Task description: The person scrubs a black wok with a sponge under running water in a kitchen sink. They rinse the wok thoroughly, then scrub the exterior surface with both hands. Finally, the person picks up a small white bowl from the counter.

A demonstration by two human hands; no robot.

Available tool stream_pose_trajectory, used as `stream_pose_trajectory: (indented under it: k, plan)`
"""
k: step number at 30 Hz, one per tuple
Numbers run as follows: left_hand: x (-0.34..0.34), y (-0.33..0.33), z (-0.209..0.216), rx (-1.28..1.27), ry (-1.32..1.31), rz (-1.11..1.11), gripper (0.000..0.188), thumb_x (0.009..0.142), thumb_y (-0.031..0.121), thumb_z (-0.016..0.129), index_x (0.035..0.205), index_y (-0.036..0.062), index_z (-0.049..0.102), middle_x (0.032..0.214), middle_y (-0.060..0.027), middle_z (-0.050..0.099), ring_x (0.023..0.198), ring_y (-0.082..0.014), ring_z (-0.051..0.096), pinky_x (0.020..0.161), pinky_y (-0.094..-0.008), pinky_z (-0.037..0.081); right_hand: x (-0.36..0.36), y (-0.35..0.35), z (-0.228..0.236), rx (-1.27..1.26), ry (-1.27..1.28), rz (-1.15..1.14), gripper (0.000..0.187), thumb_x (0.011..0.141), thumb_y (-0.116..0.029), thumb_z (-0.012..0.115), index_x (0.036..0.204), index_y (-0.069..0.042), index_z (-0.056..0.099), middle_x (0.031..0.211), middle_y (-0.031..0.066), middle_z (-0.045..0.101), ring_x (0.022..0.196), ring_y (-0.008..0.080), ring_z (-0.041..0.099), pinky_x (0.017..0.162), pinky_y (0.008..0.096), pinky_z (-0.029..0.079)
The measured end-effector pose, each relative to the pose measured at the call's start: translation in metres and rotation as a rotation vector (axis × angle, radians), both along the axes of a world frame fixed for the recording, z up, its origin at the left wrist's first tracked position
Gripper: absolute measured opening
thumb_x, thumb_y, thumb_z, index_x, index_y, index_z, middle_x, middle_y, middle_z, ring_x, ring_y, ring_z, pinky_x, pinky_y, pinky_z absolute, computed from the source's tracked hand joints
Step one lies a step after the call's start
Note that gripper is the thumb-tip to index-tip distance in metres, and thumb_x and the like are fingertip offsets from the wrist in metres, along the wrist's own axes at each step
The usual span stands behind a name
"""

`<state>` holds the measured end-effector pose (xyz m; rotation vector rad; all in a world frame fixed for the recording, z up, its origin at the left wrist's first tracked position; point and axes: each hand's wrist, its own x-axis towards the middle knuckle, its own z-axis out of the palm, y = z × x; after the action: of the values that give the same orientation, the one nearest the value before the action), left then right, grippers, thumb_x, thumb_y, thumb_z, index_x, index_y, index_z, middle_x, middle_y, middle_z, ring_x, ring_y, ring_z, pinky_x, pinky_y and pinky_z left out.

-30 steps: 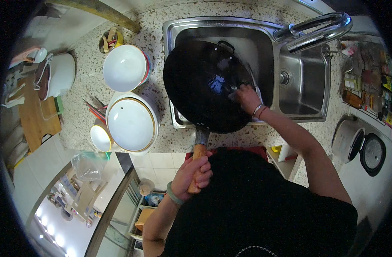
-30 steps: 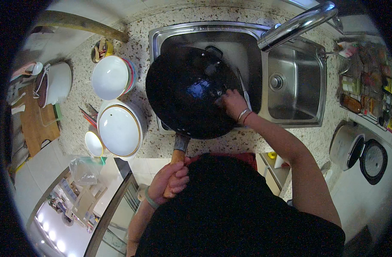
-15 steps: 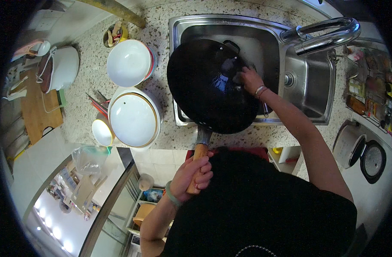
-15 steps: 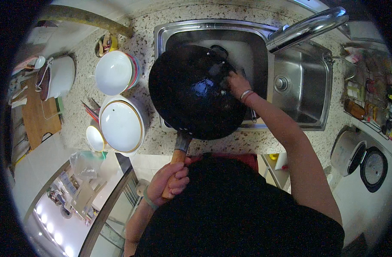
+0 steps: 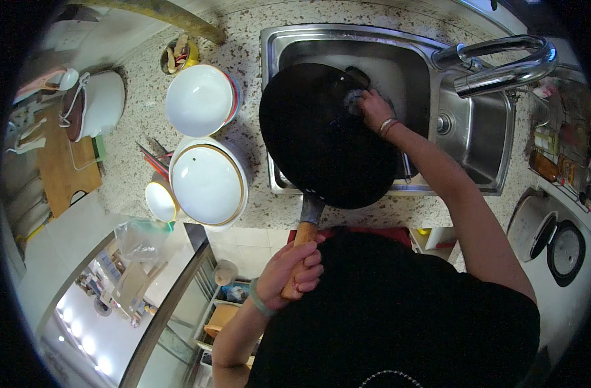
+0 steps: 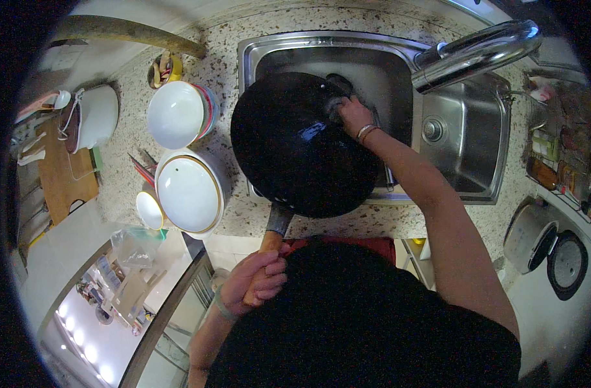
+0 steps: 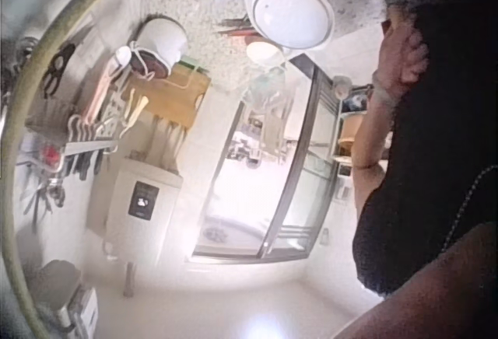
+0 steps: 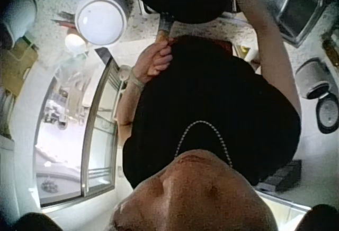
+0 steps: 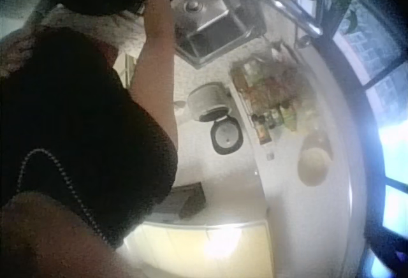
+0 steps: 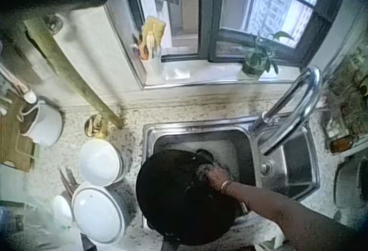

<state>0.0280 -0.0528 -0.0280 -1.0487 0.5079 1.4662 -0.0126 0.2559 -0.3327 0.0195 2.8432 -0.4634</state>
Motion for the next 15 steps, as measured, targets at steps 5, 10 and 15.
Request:
stream_pose_trajectory:
  k: [5, 10, 15]
  plan:
    - [0.001, -0.004, -0.001, 0.008, 0.004, 0.029, 0.026, 0.095, 0.016, 0.047, 0.118, 0.0070, 0.043, 0.072, 0.0003, 0.042, 0.048, -0.0054, 0.033, 0.037, -0.0180, 0.029, 0.070, -0.043, 0.046, -0.436, -0.261, -0.024, 0.013, 0.071, -0.005, 0.066, 0.083, -0.004, 0.064, 0.096, 0.0162, 0.058, 0.094, 0.0337, 0.055, 0.082, 0.0429, 0.047]
    - [-0.002, -0.005, -0.002, 0.043, -0.009, 0.030, 0.027, 0.094, 0.015, 0.049, 0.119, 0.0072, 0.042, 0.072, -0.0006, 0.044, 0.047, -0.0061, 0.035, 0.037, -0.0191, 0.030, 0.065, -0.044, 0.027, -0.471, -0.126, -0.003, 0.005, 0.074, -0.007, 0.063, 0.077, -0.005, 0.061, 0.087, 0.0140, 0.057, 0.087, 0.0332, 0.055, 0.077, 0.0407, 0.047]
    - [-0.001, 0.000, -0.002, 0.006, -0.005, 0.011, 0.027, 0.094, 0.015, 0.049, 0.119, 0.0074, 0.042, 0.073, -0.0009, 0.044, 0.047, -0.0065, 0.035, 0.038, -0.0197, 0.031, -0.009, -0.018, -0.006, -0.061, 0.017, -0.087, 0.015, 0.074, -0.003, 0.059, 0.089, -0.002, 0.060, 0.096, 0.0172, 0.056, 0.090, 0.0356, 0.054, 0.078, 0.0428, 0.048]
